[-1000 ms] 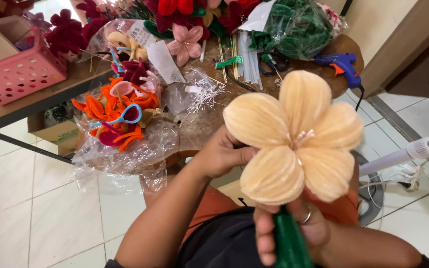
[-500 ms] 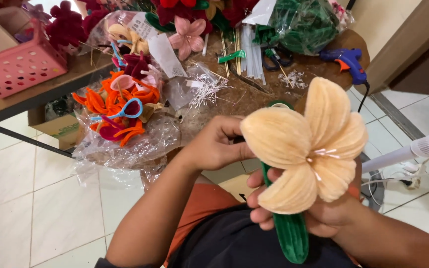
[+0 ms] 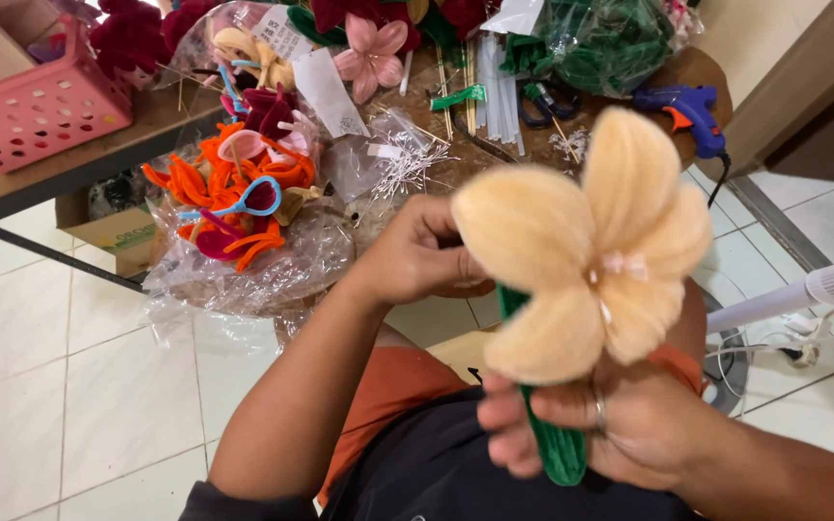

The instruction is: The person assembles an artificial flower by attaching a beige flower head to a wooden stick. They wrap the base of the flower and the stick with green floral tape to secure it and create a stem. Finally, they pick up a separate red petal from the table.

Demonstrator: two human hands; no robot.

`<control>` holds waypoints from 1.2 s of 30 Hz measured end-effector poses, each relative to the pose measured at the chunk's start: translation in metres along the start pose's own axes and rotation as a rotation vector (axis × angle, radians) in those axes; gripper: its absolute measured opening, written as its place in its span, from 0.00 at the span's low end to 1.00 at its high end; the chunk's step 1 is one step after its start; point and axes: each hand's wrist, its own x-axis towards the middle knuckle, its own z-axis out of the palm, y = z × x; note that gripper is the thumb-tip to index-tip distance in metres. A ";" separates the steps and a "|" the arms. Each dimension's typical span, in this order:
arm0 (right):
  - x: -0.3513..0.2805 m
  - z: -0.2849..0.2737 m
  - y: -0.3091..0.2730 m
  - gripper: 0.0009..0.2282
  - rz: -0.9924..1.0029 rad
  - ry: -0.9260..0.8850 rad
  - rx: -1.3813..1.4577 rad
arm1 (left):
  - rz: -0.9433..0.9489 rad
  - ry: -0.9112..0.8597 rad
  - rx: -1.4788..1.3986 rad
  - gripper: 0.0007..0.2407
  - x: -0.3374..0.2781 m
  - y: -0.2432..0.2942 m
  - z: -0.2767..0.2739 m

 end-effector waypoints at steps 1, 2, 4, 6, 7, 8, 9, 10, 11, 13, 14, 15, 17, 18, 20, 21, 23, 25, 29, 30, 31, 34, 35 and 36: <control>-0.002 -0.001 0.000 0.16 0.000 -0.003 -0.002 | 0.002 0.002 0.003 0.06 -0.001 0.001 -0.004; -0.003 -0.002 -0.001 0.17 0.034 -0.039 -0.023 | 0.044 0.051 0.119 0.09 -0.001 0.002 -0.008; -0.006 -0.002 -0.001 0.18 0.062 -0.068 -0.039 | 0.085 0.091 0.229 0.11 0.000 0.002 -0.011; -0.007 -0.001 -0.004 0.17 0.074 -0.130 -0.061 | 0.149 0.095 0.241 0.11 0.001 0.004 -0.010; -0.006 -0.001 -0.002 0.17 0.075 -0.133 -0.061 | 0.149 0.097 0.244 0.11 0.000 0.003 -0.009; -0.006 -0.001 -0.001 0.17 0.067 -0.132 -0.085 | 0.135 0.124 0.211 0.12 0.000 0.003 -0.009; -0.005 -0.002 -0.001 0.17 0.054 -0.129 -0.111 | 0.125 0.146 0.177 0.14 0.001 0.002 -0.009; -0.005 -0.002 -0.001 0.17 0.051 -0.129 -0.114 | 0.129 0.144 0.179 0.14 0.001 0.002 -0.009; -0.005 -0.002 0.000 0.18 0.024 -0.177 -0.117 | 0.133 0.161 0.161 0.15 0.000 0.001 -0.009; -0.007 -0.001 -0.001 0.19 0.000 -0.228 -0.123 | 0.138 0.182 0.144 0.16 0.000 0.002 -0.008; -0.009 0.001 -0.002 0.22 -0.031 -0.305 -0.101 | 0.127 0.179 0.118 0.14 0.001 0.004 -0.006; -0.009 0.003 -0.004 0.26 -0.067 -0.383 -0.081 | 0.120 0.172 0.095 0.13 0.002 0.006 -0.006; -0.013 0.006 -0.008 0.25 -0.079 -0.406 -0.102 | 0.129 0.184 0.104 0.13 0.003 0.005 -0.006; -0.015 0.007 -0.010 0.25 -0.089 -0.425 -0.117 | 0.134 0.198 0.108 0.13 0.003 0.005 -0.007; -0.014 -0.003 -0.005 0.24 -0.059 -0.328 -0.204 | 0.135 0.203 0.106 0.13 0.001 -0.001 -0.012; -0.015 -0.009 -0.003 0.24 -0.023 -0.222 -0.282 | 0.130 0.211 0.093 0.13 0.001 -0.004 -0.014; -0.016 -0.009 0.001 0.21 -0.020 -0.088 -0.314 | 0.164 0.212 0.020 0.15 -0.001 -0.006 -0.011; -0.015 -0.012 0.004 0.19 -0.014 0.046 -0.339 | 0.193 0.214 -0.053 0.17 -0.002 -0.005 -0.011; -0.023 -0.003 0.011 0.14 -0.248 0.034 -0.348 | 0.168 0.245 0.066 0.18 -0.003 -0.006 -0.013; -0.028 0.005 0.012 0.12 -0.234 0.081 -0.179 | 0.180 0.248 0.113 0.21 -0.003 -0.006 -0.014; -0.028 0.006 0.009 0.12 -0.237 0.080 -0.179 | 0.181 0.245 0.115 0.21 0.001 0.011 -0.005; -0.025 0.006 -0.005 0.10 -0.048 0.215 -0.428 | 0.219 0.282 0.184 0.21 0.007 0.031 0.005; -0.025 0.007 -0.010 0.09 0.108 0.318 -0.610 | 0.173 0.281 0.176 0.15 0.003 0.019 0.000; -0.023 0.007 -0.016 0.09 0.265 0.423 -0.789 | 0.126 0.280 0.169 0.10 -0.001 0.007 -0.006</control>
